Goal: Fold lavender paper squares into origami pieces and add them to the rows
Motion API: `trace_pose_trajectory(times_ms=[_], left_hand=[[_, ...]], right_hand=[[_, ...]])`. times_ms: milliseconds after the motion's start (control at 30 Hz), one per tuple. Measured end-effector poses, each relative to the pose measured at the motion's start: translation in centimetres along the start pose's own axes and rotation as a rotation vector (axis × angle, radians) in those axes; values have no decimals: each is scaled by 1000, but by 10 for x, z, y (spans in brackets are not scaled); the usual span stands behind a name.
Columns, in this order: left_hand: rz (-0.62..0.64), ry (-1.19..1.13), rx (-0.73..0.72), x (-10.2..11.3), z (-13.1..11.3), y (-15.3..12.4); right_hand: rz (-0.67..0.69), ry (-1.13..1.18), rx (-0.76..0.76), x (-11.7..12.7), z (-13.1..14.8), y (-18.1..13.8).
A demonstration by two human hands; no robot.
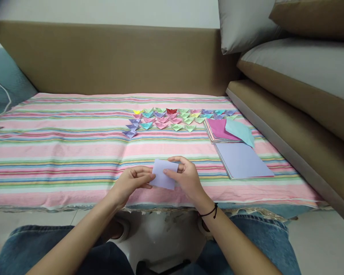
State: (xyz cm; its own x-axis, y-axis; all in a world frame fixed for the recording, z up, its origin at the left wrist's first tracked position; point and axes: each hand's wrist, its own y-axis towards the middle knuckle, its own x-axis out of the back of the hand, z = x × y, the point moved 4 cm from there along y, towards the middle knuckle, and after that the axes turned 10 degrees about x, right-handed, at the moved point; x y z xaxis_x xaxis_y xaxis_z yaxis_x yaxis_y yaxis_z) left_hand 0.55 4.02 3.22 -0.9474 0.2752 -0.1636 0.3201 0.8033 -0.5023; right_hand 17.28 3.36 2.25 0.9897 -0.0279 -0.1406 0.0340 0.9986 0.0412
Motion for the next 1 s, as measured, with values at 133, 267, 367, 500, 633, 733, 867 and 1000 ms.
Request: trace_pose_trajectory(times_ms=[133, 267, 367, 500, 633, 733, 867, 1000], left_hand=[[-20, 24, -85, -1, -2, 1], [-61, 58, -168, -1, -2, 2], [-73, 112, -194, -3, -3, 0], [-51, 116, -187, -6, -4, -2], [-45, 141, -201, -8, -4, -1], [-77, 180, -234, -6, -4, -2], [-77, 198, -275, -6, -4, -3], [-90, 221, -294, -7, -5, -5]], right_hand=[[123, -44, 3, -7, -1, -3], [141, -41, 2, -10, 1, -6], [134, -35, 30, -11, 4, -6], [133, -112, 112, -8, 6, -4], [162, -174, 157, -9, 5, -3], [177, -182, 174, -11, 6, -4], [153, -177, 200, -12, 8, -5], [169, -223, 262, -12, 12, -5]])
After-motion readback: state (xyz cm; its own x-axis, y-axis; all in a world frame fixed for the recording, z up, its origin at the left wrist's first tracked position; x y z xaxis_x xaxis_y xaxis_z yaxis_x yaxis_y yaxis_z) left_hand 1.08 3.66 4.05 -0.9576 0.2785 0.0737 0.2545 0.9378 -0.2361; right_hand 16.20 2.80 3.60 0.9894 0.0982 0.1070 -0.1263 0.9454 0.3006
